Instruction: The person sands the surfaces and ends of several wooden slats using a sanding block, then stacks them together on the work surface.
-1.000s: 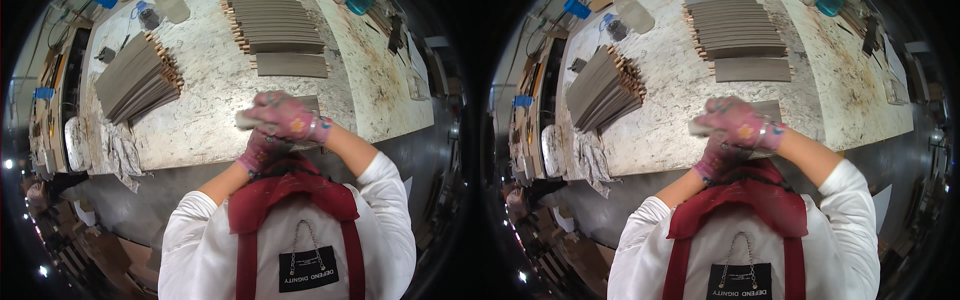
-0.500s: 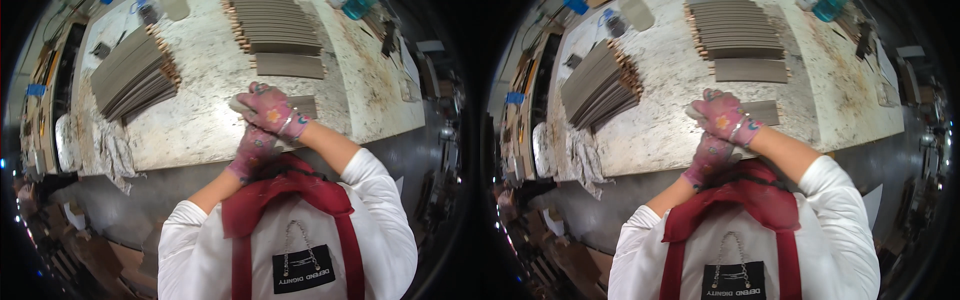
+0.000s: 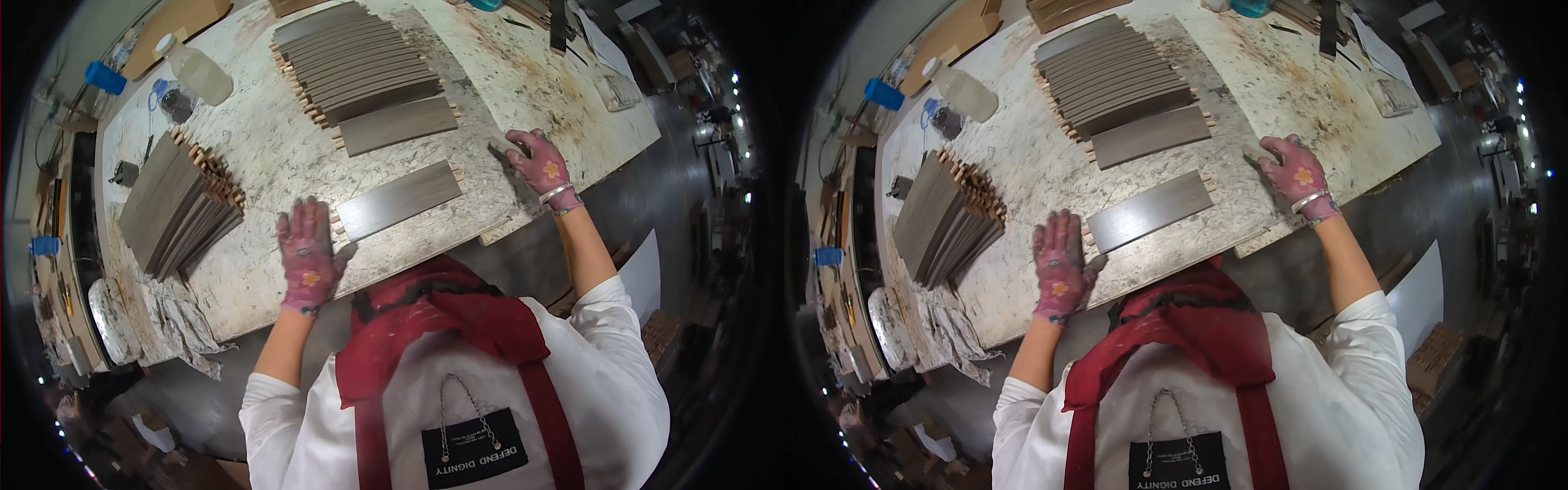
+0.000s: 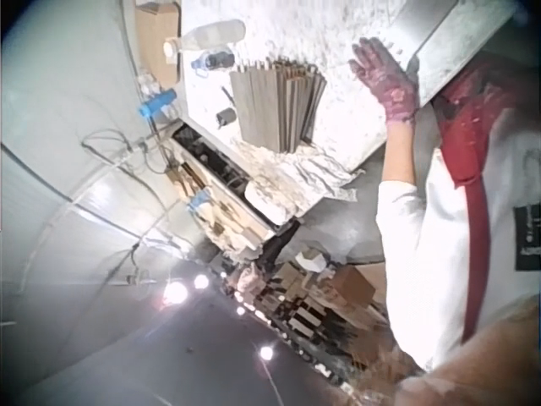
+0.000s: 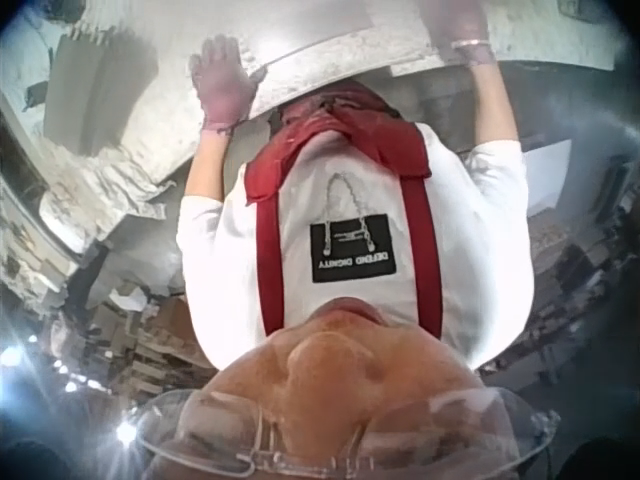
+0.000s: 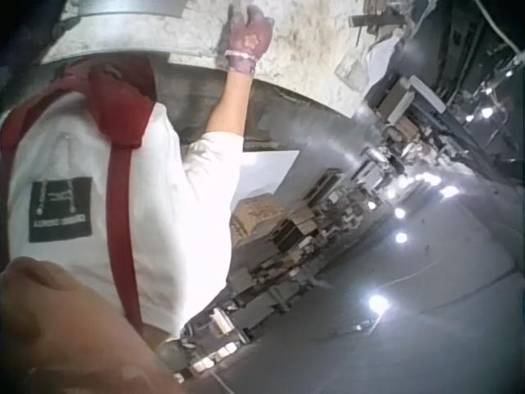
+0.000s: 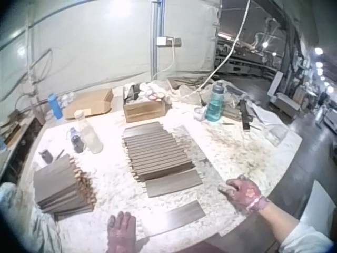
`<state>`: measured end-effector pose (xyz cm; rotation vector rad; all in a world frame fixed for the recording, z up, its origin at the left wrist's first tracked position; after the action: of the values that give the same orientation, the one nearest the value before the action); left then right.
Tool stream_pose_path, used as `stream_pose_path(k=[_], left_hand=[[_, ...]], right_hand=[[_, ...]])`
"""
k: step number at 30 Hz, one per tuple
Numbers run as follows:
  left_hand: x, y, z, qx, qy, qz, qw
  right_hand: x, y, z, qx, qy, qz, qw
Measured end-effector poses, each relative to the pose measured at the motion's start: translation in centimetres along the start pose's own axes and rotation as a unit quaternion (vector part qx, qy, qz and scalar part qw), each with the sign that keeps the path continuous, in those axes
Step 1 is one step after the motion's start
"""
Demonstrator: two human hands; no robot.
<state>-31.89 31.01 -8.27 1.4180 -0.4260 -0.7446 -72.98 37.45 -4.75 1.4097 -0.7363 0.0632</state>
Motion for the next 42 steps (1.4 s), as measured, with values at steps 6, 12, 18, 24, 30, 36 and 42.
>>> stream_pose_path(k=[6, 12, 18, 24, 30, 36, 42], left_hand=[[-3.9, 0.5, 3.0, 0.029, -0.124, -0.097, 0.987], [-5.4, 1.9, 4.1, 0.002, -0.119, -0.191, 0.974], [-12.7, -1.9, 8.3, -0.029, -0.128, -0.175, 0.976], [-7.3, 1.7, 7.3, 0.146, -0.057, -0.347, 0.925], [-0.7, 1.4, 8.2, 0.088, -0.009, -0.200, 0.976], [-5.6, -0.9, 6.3, -0.027, -0.110, -0.105, 0.988], [-6.0, -1.0, 6.1, -0.033, -0.094, -0.107, 0.989]], right_hand=[[2.9, -2.6, -1.2, -0.006, 0.066, 0.217, 0.974], [0.5, -4.5, -0.4, 0.055, -0.133, 0.548, 0.824], [2.2, -6.6, -0.5, 0.011, -0.185, 0.621, 0.761], [-0.9, -4.5, -2.4, 0.014, -0.192, 0.605, 0.772], [-0.3, -4.9, -3.4, 0.033, -0.212, 0.563, 0.798], [5.3, -6.2, -0.7, 0.016, 0.024, 0.289, 0.957], [7.1, -7.9, -1.2, 0.020, 0.021, 0.094, 0.995]])
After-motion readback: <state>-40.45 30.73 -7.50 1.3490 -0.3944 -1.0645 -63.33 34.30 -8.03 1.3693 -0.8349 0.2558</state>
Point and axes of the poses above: each hand's wrist, its own z-axis towards the middle knuckle, its own y-axis out of the back of the hand, x = y × z, the point moved 3 cm from there along z, towards the middle knuckle, and after that the axes turned 4 degrees about -y, right-handed, at the moved point
